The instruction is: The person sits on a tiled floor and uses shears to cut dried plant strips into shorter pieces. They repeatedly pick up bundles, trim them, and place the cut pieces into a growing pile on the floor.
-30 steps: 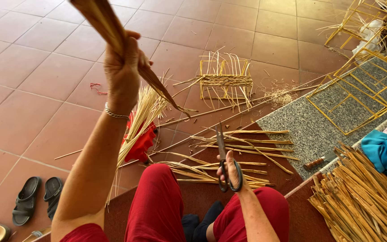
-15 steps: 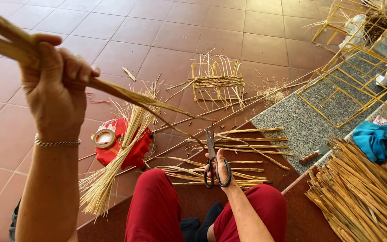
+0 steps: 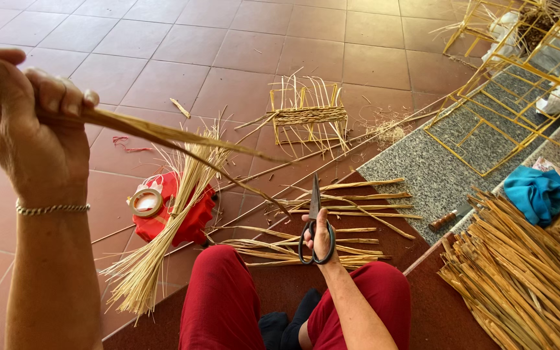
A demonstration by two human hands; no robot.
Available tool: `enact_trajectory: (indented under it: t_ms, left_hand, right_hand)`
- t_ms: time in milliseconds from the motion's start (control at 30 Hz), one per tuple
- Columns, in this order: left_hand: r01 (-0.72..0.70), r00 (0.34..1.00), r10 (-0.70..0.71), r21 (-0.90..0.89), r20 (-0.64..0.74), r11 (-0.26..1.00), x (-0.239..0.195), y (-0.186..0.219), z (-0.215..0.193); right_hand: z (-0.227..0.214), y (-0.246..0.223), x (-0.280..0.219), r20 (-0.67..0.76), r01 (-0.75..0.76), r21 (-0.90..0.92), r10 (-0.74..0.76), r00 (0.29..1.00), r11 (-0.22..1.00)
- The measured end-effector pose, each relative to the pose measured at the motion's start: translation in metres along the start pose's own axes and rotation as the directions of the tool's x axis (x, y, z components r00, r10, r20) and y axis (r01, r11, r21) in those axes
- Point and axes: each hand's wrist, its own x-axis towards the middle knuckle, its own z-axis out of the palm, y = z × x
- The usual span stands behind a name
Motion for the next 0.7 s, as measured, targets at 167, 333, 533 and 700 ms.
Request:
enact_trajectory:
  t_ms: [167, 333, 533, 700]
  left_hand:
    - [-0.073, 0.996, 0.073, -0.003, -0.042, 0.997, 0.02, -0.005, -0.013]
    - [-0.091, 0.994, 0.088, -0.044, -0.061, 0.995, 0.023, -0.003, -0.026]
    - [0.009, 0.995, -0.007, 0.014, -0.097, 1.0, 0.027, 0.002, -0.054]
    - [0.089, 0.987, -0.082, 0.046, -0.139, 0.995, 0.026, 0.0, -0.084]
  right_hand:
    - [0.007, -0.002, -0.023, 0.06, -0.228, 0.079, 0.223, 0.973, 0.971]
    - [0.021, -0.008, -0.041, 0.272, -0.286, 0.164, 0.235, 0.933, 0.944]
    - [0.03, -0.025, -0.027, 0.327, -0.296, 0.277, 0.2, 0.924, 0.914]
    - [0.021, -0.015, -0.015, 0.308, -0.237, 0.364, 0.123, 0.943, 0.901]
